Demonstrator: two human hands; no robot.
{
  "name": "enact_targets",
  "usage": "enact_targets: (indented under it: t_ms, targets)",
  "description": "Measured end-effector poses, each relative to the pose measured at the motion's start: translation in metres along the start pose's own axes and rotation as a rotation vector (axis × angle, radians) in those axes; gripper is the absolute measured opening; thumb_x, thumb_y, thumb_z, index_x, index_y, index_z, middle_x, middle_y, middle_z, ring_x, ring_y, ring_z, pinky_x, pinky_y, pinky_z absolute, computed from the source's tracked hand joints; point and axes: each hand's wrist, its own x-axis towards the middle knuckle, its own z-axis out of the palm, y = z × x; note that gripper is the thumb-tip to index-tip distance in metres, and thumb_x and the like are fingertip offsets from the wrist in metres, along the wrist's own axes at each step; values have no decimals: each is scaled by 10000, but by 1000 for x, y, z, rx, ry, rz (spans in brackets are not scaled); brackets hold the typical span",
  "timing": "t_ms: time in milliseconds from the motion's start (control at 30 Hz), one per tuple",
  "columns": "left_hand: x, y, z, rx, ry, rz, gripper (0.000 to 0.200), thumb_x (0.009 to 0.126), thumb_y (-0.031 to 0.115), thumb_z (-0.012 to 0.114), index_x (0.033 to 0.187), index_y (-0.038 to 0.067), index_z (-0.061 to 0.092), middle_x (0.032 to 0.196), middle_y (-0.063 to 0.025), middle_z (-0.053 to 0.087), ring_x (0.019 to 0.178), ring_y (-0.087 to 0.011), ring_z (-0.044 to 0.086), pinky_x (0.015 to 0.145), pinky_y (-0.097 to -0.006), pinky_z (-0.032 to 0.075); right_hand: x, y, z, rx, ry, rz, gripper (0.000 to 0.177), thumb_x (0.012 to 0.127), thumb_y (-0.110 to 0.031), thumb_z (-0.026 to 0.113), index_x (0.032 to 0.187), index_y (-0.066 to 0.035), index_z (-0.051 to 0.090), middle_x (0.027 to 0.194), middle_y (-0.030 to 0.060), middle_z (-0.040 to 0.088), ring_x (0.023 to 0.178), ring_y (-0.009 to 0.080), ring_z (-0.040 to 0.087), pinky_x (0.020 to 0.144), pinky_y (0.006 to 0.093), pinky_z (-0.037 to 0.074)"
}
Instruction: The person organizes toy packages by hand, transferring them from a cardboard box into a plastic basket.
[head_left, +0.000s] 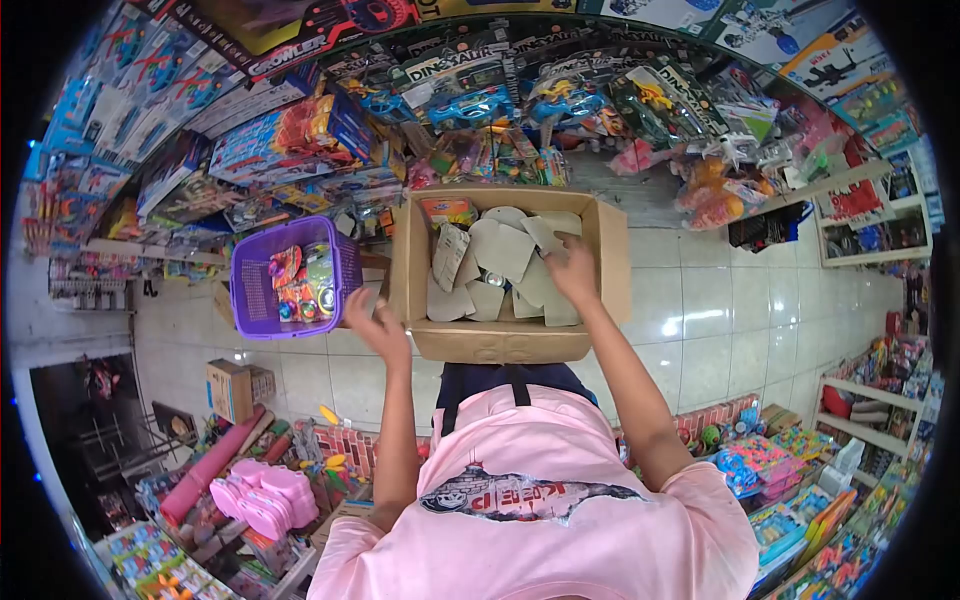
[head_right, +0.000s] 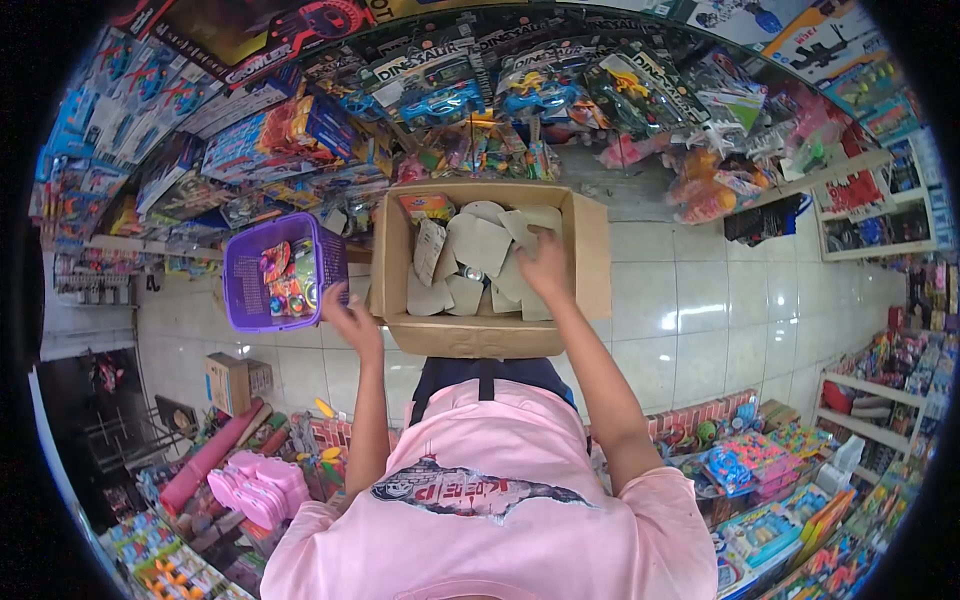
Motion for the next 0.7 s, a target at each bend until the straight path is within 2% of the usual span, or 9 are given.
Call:
enact_targets:
  t_ms: [133,200,267,333,433,533,600,633,700]
  targets:
    - [-10,25,41,-203,-502,84,208,883,71,574,1082,18,601,1121,-139,578,1098,-312,544,973,-406,412,-4,21,46,-298,-203,109,361,839,-159,627,1160,3,588,1056,193,657,1104,352,582,906,442,502]
    - [-25,23,56,-228,-609,90,217,891,87,580,1099,28,602,1101,-126,591,1072,-288,567,949,-399,433,3,22,43,-301,-335,123,305,859,-138,579,1126,6,615,995,297,651,949,442,630,846,489,510]
    - [-34,33,61,-340,-997,-243,226,908,113,593,1121,38,607,1059,-104,606,1010,-239,599,893,-363,470,6,14,36,-263,-307,195,285,864,-118,557,1114,5,619,963,301,650,922,456,628,831,487,510]
    - [-39,37,63,-380,-999,-269,216,918,143,601,1104,35,622,1074,-109,602,982,-228,600,856,-343,476,6,2,20,-234,-278,272,269,869,-98,534,1101,4,622,930,304,649,896,470,627,815,486,511]
    - [-43,35,66,-442,-1002,-370,245,938,194,610,1123,35,625,1108,-98,599,974,-202,597,828,-314,480,-2,-13,-1,-89,-13,307,216,884,-71,524,1051,1,640,832,285,645,816,487,618,780,485,511]
    - [-44,25,68,-531,-967,-477,316,954,230,608,1203,38,584,1162,-75,593,1022,-173,585,852,-305,475,-18,-19,-6,196,152,165,182,924,-80,525,1021,16,646,787,207,662,735,387,654,720,447,527]
    - [-45,14,70,-603,-933,-514,359,961,246,606,1249,38,554,1197,-69,585,1049,-159,576,865,-305,473,-31,-25,4,697,-176,310,236,930,-111,541,1083,39,639,845,156,687,757,234,663,736,372,524]
    - [-43,7,70,-740,-938,-599,387,950,228,624,1268,29,527,1208,-70,590,1064,-151,576,885,-304,471,-39,-26,13,691,-176,312,236,930,-111,541,1083,39,639,845,156,687,757,234,663,736,372,524]
    - [-37,6,66,-882,-939,-686,419,940,209,642,1287,21,500,1219,-70,594,1079,-143,576,904,-304,469,-51,-31,32,697,-492,324,241,931,-121,552,1072,49,650,814,104,664,705,132,602,660,330,529]
